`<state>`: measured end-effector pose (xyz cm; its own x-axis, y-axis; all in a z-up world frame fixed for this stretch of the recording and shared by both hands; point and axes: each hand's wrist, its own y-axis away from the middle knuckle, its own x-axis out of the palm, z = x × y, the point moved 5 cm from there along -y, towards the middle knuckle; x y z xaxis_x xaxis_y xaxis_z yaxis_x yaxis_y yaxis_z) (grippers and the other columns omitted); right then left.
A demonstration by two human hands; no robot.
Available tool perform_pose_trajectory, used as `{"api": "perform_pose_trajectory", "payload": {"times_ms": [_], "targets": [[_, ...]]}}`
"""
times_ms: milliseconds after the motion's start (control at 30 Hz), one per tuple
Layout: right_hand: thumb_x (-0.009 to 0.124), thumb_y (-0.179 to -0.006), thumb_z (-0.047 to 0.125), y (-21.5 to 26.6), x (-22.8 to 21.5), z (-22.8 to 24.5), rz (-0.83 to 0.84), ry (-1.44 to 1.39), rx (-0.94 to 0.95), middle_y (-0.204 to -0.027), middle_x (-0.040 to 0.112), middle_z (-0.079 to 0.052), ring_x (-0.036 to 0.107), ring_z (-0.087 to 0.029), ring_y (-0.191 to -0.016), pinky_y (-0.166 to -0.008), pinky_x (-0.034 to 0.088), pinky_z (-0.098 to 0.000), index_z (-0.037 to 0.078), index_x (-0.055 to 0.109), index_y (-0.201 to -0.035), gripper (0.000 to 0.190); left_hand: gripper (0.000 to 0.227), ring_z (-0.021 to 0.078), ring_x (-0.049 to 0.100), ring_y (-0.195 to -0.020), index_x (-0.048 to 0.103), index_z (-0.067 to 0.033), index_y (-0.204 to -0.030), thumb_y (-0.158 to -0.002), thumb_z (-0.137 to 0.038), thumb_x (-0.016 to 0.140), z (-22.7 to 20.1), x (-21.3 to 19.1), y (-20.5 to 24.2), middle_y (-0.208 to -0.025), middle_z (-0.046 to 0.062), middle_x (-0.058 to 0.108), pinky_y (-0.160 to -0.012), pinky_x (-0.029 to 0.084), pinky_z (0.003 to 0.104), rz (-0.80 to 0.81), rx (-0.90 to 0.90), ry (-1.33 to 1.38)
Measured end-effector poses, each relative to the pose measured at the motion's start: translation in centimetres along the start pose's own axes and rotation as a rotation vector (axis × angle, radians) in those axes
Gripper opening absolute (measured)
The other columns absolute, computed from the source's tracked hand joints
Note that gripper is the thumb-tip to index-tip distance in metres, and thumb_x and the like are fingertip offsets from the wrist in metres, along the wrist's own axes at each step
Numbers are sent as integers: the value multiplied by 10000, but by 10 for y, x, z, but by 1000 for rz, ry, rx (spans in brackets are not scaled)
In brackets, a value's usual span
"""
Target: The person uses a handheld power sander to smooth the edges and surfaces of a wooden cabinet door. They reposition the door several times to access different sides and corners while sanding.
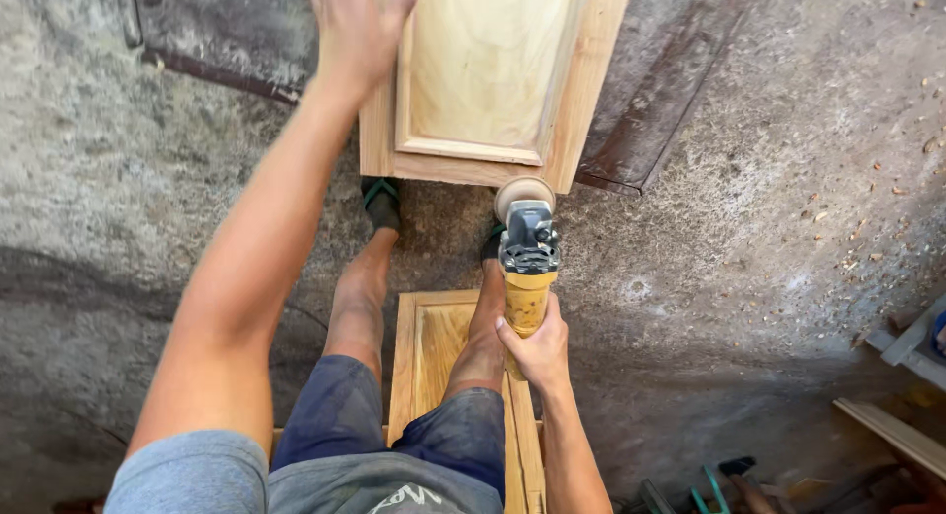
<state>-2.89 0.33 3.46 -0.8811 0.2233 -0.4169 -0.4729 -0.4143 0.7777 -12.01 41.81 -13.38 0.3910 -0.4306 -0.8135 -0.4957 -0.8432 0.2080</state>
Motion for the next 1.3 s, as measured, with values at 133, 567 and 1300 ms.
{"api": "perform_pose_trajectory", "payload": {"times_ms": [133,567,1300], "targets": [[836,-737,255,-10,11,5,94,33,-70,-1046,766,-170,767,-278,-990,-869,575,-384,9,587,-1219,596,624,313,509,-1351,308,21,-1599,-1101,-200,613,-24,-42,153,-1461,197,482,-1194,425,450,-241,-99,368],[832,-765,275,-29,77,5,137,93,-87,-1069,764,-196,752,-312,-1023,-836,585,-412,27,594,-1225,574,705,221,550,-1324,331,22,-1579,-1003,-195,673,-112,55,361,-1454,148,550,-1128,461,370,193,-653,1551],[831,-754,293,-31,132,45,160,74,-81,-1055,762,-197,761,-331,-1014,-837,575,-408,37,598,-1184,552,707,187,626,-1245,436,22,-1526,-979,-331,715,-61,4,333,-1377,147,648,-1063,508,332,98,-626,1233]]}}
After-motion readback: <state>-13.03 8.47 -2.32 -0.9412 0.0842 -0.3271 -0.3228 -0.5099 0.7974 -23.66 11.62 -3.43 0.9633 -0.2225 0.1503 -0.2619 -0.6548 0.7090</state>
